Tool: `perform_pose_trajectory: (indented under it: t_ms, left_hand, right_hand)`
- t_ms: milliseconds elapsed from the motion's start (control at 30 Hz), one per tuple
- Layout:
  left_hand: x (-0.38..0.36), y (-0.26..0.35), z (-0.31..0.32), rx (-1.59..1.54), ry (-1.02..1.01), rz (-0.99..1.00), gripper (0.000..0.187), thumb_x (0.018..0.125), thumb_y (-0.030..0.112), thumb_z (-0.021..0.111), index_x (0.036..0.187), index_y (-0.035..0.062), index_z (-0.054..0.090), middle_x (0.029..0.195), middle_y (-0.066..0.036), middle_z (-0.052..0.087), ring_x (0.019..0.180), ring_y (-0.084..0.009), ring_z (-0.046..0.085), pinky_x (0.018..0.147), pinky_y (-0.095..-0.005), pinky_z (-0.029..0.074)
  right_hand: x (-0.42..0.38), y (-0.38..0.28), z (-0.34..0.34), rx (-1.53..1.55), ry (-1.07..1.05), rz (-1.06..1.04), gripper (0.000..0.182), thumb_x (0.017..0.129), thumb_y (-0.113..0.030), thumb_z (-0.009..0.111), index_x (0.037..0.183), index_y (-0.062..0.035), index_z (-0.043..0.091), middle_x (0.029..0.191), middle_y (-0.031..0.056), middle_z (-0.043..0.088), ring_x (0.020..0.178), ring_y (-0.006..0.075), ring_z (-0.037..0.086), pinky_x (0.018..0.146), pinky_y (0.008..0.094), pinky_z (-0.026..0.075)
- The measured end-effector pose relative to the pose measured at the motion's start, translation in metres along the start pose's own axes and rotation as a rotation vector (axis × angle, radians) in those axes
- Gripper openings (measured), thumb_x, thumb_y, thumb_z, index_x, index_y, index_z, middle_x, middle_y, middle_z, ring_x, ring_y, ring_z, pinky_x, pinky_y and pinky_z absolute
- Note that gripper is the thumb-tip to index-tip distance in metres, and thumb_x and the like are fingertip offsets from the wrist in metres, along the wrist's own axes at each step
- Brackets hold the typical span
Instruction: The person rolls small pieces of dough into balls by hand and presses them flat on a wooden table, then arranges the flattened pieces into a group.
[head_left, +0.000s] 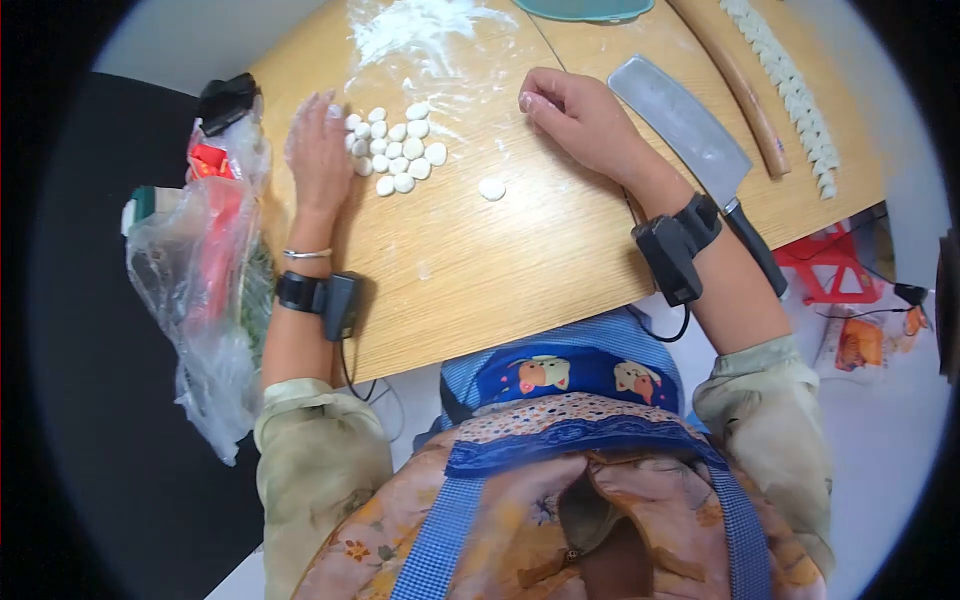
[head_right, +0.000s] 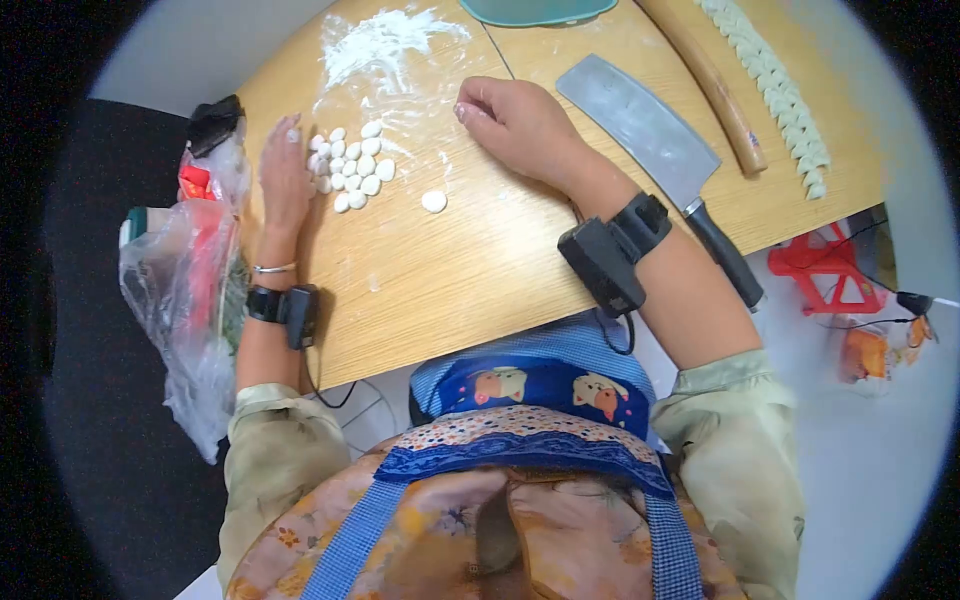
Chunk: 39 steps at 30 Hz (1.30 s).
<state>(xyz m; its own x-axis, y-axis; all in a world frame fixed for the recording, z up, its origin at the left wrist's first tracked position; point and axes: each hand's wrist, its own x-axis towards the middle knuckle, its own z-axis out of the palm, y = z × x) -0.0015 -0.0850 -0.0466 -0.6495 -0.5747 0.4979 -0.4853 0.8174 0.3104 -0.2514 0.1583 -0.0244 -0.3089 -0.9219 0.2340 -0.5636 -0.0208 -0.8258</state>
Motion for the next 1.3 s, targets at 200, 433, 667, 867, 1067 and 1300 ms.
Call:
perform_pose_trajectory:
  t_ms: [200, 433, 667, 867, 1067, 1300]
  left_hand:
    - [-0.002, -0.023, 0.008, 0.059, 0.029, -0.111, 0.049, 0.106, 0.035, 0.039, 0.139, 0.0018, 0.055, 0.145, -0.024, 0.051, 0.139, -0.0399, 0.041, 0.117, -0.0481, 0.027]
    - [-0.004, -0.007, 0.007, -0.227, -0.144, 0.053, 0.047, 0.109, 0.032, 0.034, 0.125, -0.0033, 0.061, 0.132, -0.019, 0.061, 0.127, -0.0333, 0.053, 0.110, -0.0405, 0.037]
    - [-0.002, 0.006, 0.010, -0.486, 0.065, 0.018, 0.051, 0.110, 0.036, 0.033, 0.127, -0.0034, 0.061, 0.123, -0.013, 0.066, 0.116, -0.0204, 0.058, 0.104, -0.0326, 0.042]
    - [-0.013, 0.039, 0.000, -1.012, -0.297, -0.295, 0.051, 0.110, 0.036, 0.034, 0.130, -0.0033, 0.060, 0.125, -0.015, 0.066, 0.117, -0.0205, 0.058, 0.102, -0.0329, 0.043]
    - [-0.008, 0.037, 0.000, -0.969, -0.360, -0.437, 0.054, 0.108, 0.041, 0.038, 0.113, -0.0021, 0.070, 0.104, -0.011, 0.070, 0.089, -0.0162, 0.061, 0.082, -0.0287, 0.049]
    - [-0.015, 0.044, 0.010, -1.085, -0.199, -0.211, 0.058, 0.108, 0.045, 0.040, 0.110, -0.0043, 0.070, 0.091, -0.007, 0.069, 0.084, -0.0127, 0.058, 0.075, -0.0265, 0.047]
  right_hand:
    - [-0.023, -0.037, 0.021, -0.290, -0.083, -0.332, 0.044, 0.078, -0.035, 0.072, 0.106, -0.0042, 0.059, 0.099, 0.0151, 0.062, 0.092, 0.0327, 0.059, 0.083, 0.0443, 0.048]
    - [0.003, -0.026, 0.034, -0.537, -0.173, -0.435, 0.029, 0.089, -0.015, 0.060, 0.115, -0.0012, 0.055, 0.120, 0.0188, 0.055, 0.114, 0.0356, 0.052, 0.099, 0.0453, 0.043]
    - [0.046, -0.017, 0.068, -0.514, -0.090, -0.379, 0.043, 0.098, -0.023, 0.052, 0.132, 0.0030, 0.049, 0.138, 0.0274, 0.050, 0.132, 0.0440, 0.044, 0.113, 0.0477, 0.035]
    - [0.048, -0.033, 0.078, -0.268, -0.179, -0.421, 0.040, 0.102, -0.023, 0.047, 0.131, 0.0029, 0.055, 0.127, 0.0235, 0.060, 0.125, 0.0391, 0.053, 0.110, 0.0468, 0.039]
    - [0.052, -0.030, 0.074, -0.057, -0.175, -0.249, 0.034, 0.102, -0.020, 0.046, 0.126, 0.0018, 0.058, 0.120, 0.0211, 0.061, 0.115, 0.0332, 0.058, 0.101, 0.0391, 0.045]
    - [0.014, -0.033, 0.047, 0.221, -0.199, -0.010, 0.032, 0.100, -0.018, 0.053, 0.125, 0.0001, 0.058, 0.118, 0.0149, 0.065, 0.116, 0.0264, 0.061, 0.101, 0.0377, 0.046]
